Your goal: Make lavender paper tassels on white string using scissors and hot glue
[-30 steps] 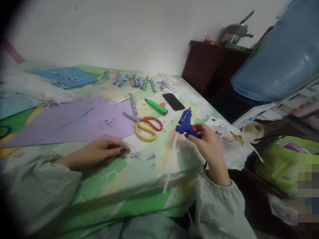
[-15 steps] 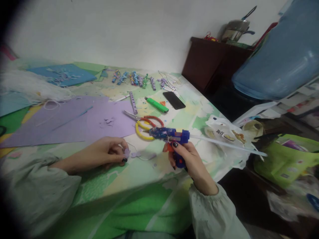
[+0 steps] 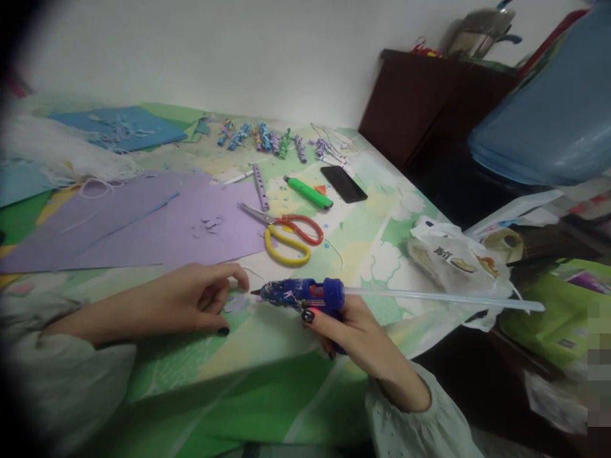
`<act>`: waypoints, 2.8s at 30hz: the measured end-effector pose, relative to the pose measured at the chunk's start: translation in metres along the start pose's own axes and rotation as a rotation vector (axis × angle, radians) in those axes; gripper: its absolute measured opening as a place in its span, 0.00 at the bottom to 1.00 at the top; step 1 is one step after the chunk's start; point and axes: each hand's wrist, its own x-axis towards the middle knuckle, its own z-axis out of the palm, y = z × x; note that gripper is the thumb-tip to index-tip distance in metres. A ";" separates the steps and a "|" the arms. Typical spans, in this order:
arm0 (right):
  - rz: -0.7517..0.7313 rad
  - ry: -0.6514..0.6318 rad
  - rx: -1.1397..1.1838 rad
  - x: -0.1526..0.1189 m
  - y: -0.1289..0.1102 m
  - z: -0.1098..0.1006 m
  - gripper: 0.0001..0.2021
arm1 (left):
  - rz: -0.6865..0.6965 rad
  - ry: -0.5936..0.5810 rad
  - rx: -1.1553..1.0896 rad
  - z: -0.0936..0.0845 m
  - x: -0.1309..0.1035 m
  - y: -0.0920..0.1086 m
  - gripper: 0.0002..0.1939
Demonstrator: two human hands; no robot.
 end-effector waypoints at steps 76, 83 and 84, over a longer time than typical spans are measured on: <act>-0.075 0.024 -0.448 -0.011 -0.008 0.021 0.15 | 0.096 0.110 0.103 0.002 -0.003 -0.013 0.11; -0.029 0.017 -0.486 -0.012 -0.010 0.022 0.15 | 0.118 0.116 0.102 0.002 -0.003 -0.011 0.10; -0.023 0.018 -0.491 -0.012 -0.011 0.023 0.15 | 0.116 0.117 0.105 0.002 -0.003 -0.010 0.10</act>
